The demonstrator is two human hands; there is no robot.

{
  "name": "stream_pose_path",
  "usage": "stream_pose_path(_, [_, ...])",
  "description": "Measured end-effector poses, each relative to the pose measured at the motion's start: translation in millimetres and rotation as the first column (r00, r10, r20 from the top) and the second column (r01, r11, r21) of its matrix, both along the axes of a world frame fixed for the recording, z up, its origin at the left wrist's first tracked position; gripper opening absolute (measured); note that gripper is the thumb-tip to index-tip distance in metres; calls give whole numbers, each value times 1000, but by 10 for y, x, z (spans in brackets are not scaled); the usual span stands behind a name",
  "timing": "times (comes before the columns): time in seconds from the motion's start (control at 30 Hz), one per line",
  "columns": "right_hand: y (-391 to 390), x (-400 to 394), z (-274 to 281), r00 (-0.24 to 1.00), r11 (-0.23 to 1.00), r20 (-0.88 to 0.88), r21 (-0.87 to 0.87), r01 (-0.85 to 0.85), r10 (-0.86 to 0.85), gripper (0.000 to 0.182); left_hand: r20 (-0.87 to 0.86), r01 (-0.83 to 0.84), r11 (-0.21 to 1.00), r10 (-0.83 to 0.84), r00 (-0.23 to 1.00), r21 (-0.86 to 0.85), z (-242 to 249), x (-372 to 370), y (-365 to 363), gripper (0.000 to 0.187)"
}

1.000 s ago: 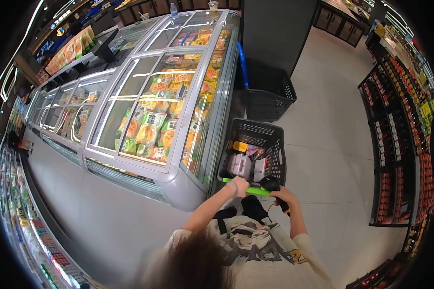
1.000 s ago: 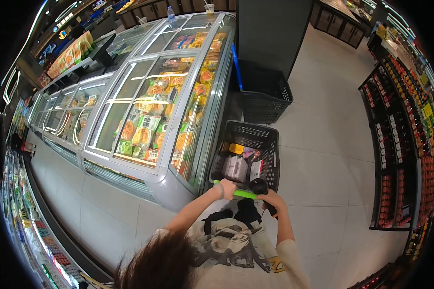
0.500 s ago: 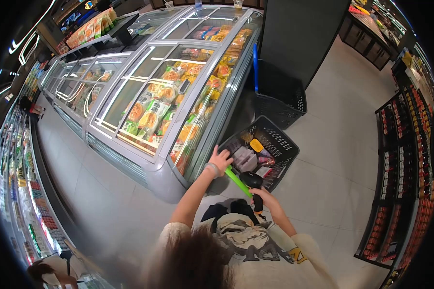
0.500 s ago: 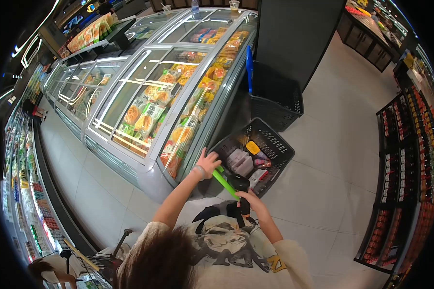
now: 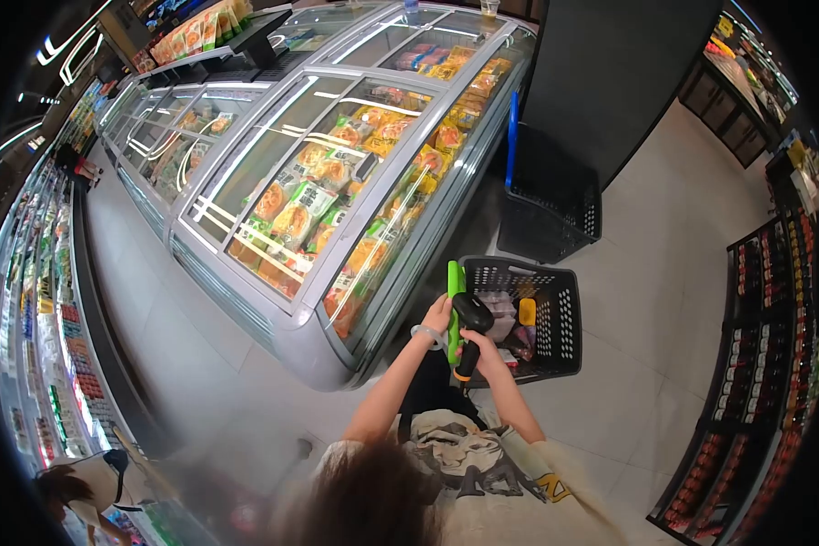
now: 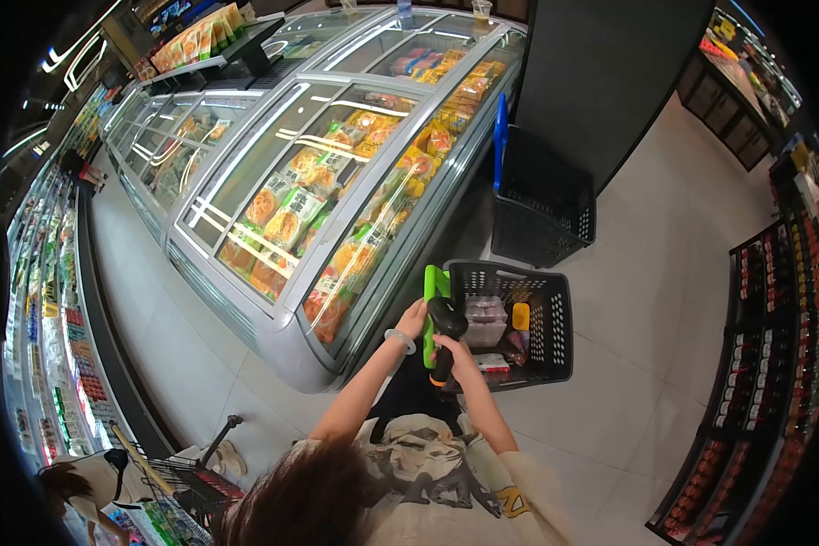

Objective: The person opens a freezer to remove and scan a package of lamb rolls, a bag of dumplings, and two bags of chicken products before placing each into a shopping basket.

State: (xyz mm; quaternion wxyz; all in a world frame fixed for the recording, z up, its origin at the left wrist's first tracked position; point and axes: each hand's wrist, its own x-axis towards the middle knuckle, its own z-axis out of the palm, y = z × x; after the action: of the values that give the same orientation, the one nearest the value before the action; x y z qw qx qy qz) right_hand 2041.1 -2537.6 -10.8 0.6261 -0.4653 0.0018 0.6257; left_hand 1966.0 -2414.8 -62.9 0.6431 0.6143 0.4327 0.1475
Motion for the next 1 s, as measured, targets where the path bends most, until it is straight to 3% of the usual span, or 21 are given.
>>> stream_pose_path(0.07, [185, 142, -34, 995, 999, -98, 36, 18, -15, 22, 159, 53, 998, -56, 986, 27, 81, 119, 113, 28])
stream_pose_path(0.23, [629, 411, 44, 993, 1000, -120, 4, 22, -22, 17, 194, 121, 923, -52, 980, -366, 213, 318, 409, 27])
stream_pose_path(0.27, [713, 456, 42, 993, 999, -120, 49, 21, -15, 23, 204, 128, 885, -38, 978, -448, 345, 352, 465, 28])
stream_pose_path(0.4, [1029, 610, 48, 993, 984, -107, 165, 68, -50, 44, 260, 140, 846, -2, 966, -514, 317, 506, 721, 28])
stream_pose_path(0.53, [1250, 740, -17, 993, 985, -57, 131, 113, -106, 42, 271, 177, 843, -39, 962, -507, 268, 699, 959, 26])
stream_pose_path(0.67, [1356, 752, -184, 986, 983, -42, 85, 164, -161, 25, 296, 190, 827, -30, 955, -529, 215, 736, 1078, 24])
stream_pose_path(0.73, [1403, 790, -292, 994, 993, -18, 52, 110, -109, 22, 323, 190, 806, 1, 947, -560, 181, 755, 1169, 24])
stream_pose_path(0.87, [1669, 866, -196, 985, 982, -6, 77, 170, -170, 23, 398, 270, 850, -78, 914, -453, 126, 798, 1371, 33])
stream_pose_path(0.9, [1762, 897, -125, 983, 979, 14, 89, 183, -185, 23, 396, 327, 881, -180, 900, -342, 97, 778, 1439, 38])
stream_pose_path(1.0, [1996, 1030, -128, 987, 977, 48, 162, 141, -151, 30, 321, 300, 944, -243, 915, -140, 57, 642, 1543, 41])
